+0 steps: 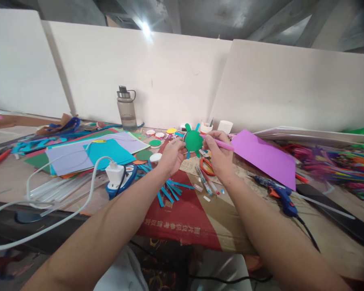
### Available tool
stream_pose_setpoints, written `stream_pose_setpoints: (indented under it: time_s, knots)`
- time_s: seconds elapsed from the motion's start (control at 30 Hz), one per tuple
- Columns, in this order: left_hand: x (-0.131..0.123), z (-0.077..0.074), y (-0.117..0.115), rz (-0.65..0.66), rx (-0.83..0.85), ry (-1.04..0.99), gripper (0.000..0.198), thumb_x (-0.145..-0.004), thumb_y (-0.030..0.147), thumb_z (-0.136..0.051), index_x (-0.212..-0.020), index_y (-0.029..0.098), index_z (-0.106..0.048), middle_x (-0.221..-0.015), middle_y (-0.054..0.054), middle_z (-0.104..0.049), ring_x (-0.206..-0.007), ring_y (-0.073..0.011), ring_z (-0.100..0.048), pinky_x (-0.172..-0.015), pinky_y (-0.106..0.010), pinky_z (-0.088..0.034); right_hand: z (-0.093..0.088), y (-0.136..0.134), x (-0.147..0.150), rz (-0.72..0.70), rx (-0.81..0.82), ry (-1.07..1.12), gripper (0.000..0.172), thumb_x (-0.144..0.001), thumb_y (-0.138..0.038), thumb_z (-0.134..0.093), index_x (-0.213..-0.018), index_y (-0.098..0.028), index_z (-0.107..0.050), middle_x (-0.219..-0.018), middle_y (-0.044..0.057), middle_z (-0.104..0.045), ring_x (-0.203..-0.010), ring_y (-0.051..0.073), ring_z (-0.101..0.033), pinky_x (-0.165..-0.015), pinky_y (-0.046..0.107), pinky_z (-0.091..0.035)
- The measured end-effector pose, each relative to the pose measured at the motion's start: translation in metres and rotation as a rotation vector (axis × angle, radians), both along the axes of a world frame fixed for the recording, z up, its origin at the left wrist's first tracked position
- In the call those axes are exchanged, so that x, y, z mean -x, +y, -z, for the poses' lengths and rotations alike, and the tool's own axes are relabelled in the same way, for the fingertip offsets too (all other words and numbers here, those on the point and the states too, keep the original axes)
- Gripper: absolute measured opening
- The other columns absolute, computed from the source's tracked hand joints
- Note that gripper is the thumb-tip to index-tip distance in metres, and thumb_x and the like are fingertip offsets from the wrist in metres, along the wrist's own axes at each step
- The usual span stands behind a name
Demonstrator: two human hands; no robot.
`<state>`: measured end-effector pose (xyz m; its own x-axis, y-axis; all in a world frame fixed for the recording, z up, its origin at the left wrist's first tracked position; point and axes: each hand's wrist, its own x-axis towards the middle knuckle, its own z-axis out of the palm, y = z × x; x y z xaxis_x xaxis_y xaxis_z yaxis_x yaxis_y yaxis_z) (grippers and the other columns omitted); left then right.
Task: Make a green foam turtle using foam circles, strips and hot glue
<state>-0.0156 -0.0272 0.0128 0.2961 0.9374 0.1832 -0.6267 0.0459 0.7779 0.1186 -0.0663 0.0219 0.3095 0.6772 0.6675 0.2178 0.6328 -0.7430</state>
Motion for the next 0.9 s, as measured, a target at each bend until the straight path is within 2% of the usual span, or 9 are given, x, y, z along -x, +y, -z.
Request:
stream_pose_setpoints:
  time_s: [0.13, 0.3, 0.43, 0.77, 0.9]
  knots:
    - [0.0, -0.0027, -0.0022, 0.023, -0.004, -0.018, 0.019, -0.066, 0.01, -0.06, -0.074, 0.019, -0.046, -0.056, 0.008, -0.045, -0.051, -0.0079, -0.05, -0.075, -0.031, -0.056, 0.0019, -0.0003, 0.0034, -0.031, -0.001, 0.017, 0.018, -0.086, -0.038, -0.064, -0.086, -0.02, -0.061, -0.08, 0.001, -0.062, -0.068, 0.013, -0.06, -0.063, 0.029, -0.053]
    - [-0.0002, -0.0064, -0.0047, 0.049, 0.009, -0.019, 0.017, -0.066, 0.011, -0.059, -0.076, 0.018, -0.048, -0.062, 0.005, -0.055, -0.06, -0.0111, -0.06, -0.077, -0.031, -0.056, 0.002, -0.0002, 0.0039, -0.083, -0.017, 0.05, 0.017, -0.086, -0.037, -0.065, -0.087, -0.019, -0.062, -0.079, 0.001, -0.062, -0.069, 0.013, -0.06, -0.064, 0.028, -0.052]
    - [0.0002, -0.0047, -0.0041, 0.031, -0.003, -0.014, 0.017, -0.066, 0.012, -0.061, -0.074, 0.018, -0.048, -0.06, 0.005, -0.054, -0.063, -0.0123, -0.062, -0.079, -0.031, -0.055, 0.0011, -0.0009, 0.0047, -0.072, -0.01, 0.059, 0.02, -0.086, -0.04, -0.065, -0.086, -0.02, -0.061, -0.081, 0.001, -0.063, -0.07, 0.013, -0.06, -0.065, 0.028, -0.051]
    - [-0.0001, -0.0022, -0.0055, -0.022, -0.034, 0.041, 0.018, -0.065, 0.013, -0.063, -0.067, 0.018, -0.046, -0.055, 0.008, -0.047, -0.047, -0.0056, -0.045, -0.074, -0.03, -0.055, 0.004, 0.0014, 0.0018, -0.04, -0.07, -0.03, 0.02, -0.088, -0.04, -0.063, -0.087, -0.02, -0.062, -0.084, 0.002, -0.065, -0.078, 0.016, -0.062, -0.072, 0.031, -0.052]
    - [-0.0004, -0.001, -0.0054, -0.012, -0.045, 0.055, 0.018, -0.064, 0.014, -0.064, -0.069, 0.018, -0.047, -0.057, 0.007, -0.051, -0.049, -0.0059, -0.048, -0.073, -0.029, -0.055, 0.0059, 0.0039, 0.0004, -0.019, -0.074, -0.047, 0.021, -0.088, -0.041, -0.062, -0.088, -0.02, -0.062, -0.085, 0.003, -0.065, -0.08, 0.016, -0.063, -0.074, 0.032, -0.051]
